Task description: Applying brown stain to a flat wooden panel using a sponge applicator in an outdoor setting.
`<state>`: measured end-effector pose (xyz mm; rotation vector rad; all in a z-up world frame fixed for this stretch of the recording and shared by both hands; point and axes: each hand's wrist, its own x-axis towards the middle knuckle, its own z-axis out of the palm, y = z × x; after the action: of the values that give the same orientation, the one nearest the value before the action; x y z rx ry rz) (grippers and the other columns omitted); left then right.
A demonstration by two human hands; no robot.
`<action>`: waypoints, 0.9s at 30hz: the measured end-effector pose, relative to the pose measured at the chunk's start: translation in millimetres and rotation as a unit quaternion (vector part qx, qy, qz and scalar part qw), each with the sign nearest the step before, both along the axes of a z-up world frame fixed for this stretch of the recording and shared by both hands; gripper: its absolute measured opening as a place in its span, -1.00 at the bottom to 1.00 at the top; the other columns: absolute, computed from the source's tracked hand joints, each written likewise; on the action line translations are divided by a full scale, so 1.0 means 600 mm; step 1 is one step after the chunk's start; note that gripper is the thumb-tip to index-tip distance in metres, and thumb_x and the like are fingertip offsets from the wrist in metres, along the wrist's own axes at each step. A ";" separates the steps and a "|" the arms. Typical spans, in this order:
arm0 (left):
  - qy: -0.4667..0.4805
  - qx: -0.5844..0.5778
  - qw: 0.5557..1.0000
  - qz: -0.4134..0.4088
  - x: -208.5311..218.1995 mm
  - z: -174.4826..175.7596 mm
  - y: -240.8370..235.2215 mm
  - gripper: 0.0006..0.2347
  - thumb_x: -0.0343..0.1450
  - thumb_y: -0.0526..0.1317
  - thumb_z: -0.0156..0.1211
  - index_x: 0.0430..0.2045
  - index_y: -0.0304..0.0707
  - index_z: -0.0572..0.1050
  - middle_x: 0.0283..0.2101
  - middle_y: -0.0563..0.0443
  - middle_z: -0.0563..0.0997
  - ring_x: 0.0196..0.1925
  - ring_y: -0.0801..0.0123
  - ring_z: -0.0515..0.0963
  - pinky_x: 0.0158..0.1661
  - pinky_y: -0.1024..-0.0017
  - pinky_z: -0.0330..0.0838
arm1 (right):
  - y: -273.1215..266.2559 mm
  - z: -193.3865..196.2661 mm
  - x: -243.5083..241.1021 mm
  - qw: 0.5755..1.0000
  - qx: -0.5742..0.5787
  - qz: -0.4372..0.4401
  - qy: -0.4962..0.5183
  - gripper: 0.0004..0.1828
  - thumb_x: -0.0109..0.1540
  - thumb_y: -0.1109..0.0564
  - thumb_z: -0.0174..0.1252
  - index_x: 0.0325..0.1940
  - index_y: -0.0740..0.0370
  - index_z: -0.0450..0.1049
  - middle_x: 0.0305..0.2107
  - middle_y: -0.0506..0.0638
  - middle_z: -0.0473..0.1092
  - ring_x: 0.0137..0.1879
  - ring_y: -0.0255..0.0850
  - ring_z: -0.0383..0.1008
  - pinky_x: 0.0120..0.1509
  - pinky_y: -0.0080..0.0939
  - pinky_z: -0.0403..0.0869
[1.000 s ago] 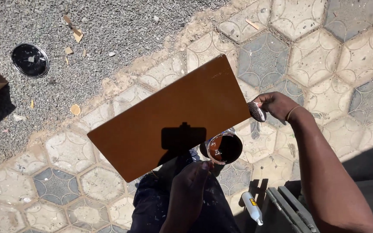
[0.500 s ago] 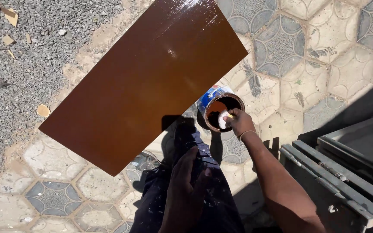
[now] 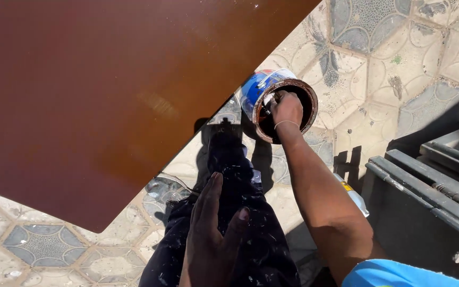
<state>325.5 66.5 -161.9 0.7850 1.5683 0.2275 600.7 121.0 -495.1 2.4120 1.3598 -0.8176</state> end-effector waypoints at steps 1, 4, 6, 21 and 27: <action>0.000 -0.001 1.000 0.000 0.004 -0.003 0.000 -0.34 0.37 0.16 0.09 0.38 -0.07 0.23 0.49 -0.04 0.27 0.52 0.19 0.23 0.32 0.14 0.17 | 0.001 -0.003 0.001 1.000 -0.001 0.000 0.000 -0.63 0.25 0.09 0.29 0.14 0.15 0.58 -0.07 0.25 0.49 -0.01 0.20 0.54 0.05 0.16 0.52; -0.029 0.003 1.000 -0.003 0.013 -0.007 0.006 -0.35 0.40 0.13 0.10 0.40 -0.07 0.20 0.50 -0.06 0.24 0.53 0.17 0.20 0.33 0.11 0.16 | 0.007 -0.003 0.002 1.000 -0.018 -0.006 -0.011 -0.64 0.27 0.04 0.27 0.14 0.14 0.58 -0.07 0.26 0.49 0.00 0.20 0.54 0.07 0.14 0.51; -0.047 -0.036 0.998 -0.022 0.017 -0.003 0.016 -0.36 0.41 0.15 0.05 0.41 -0.04 0.19 0.50 0.01 0.26 0.53 0.23 0.20 0.30 0.13 0.20 | 0.011 0.003 0.002 0.999 -0.026 -0.034 0.010 -0.65 0.29 0.02 0.23 0.13 0.11 0.59 -0.04 0.24 0.51 0.03 0.20 0.53 0.11 0.16 0.49; -0.093 -0.027 0.994 -0.048 -0.003 -0.027 0.039 -0.46 0.45 0.18 -0.07 0.22 -0.12 0.44 0.31 0.03 0.53 0.37 0.24 0.46 0.25 0.24 0.31 | 0.009 0.075 0.011 0.711 -0.081 -0.608 0.344 -0.90 -0.14 0.24 -0.06 -0.75 0.15 0.20 -0.77 -0.01 0.18 -0.68 -0.05 0.30 -0.67 -0.12 0.30; -0.100 -0.045 0.993 -0.054 -0.016 -0.028 0.035 -0.44 0.44 0.21 -0.11 0.23 -0.10 0.43 0.33 0.06 0.51 0.37 0.25 0.45 0.23 0.22 0.33 | 0.009 0.068 -0.008 0.741 -0.062 -0.593 0.308 -0.90 -0.09 0.18 -0.03 -0.71 0.08 0.23 -0.81 -0.06 0.14 -0.76 -0.20 0.17 -0.74 -0.27 0.11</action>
<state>316.1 87.7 -178.6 0.7501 1.3352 0.1495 595.8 126.4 -454.5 2.8062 -0.4344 -1.9990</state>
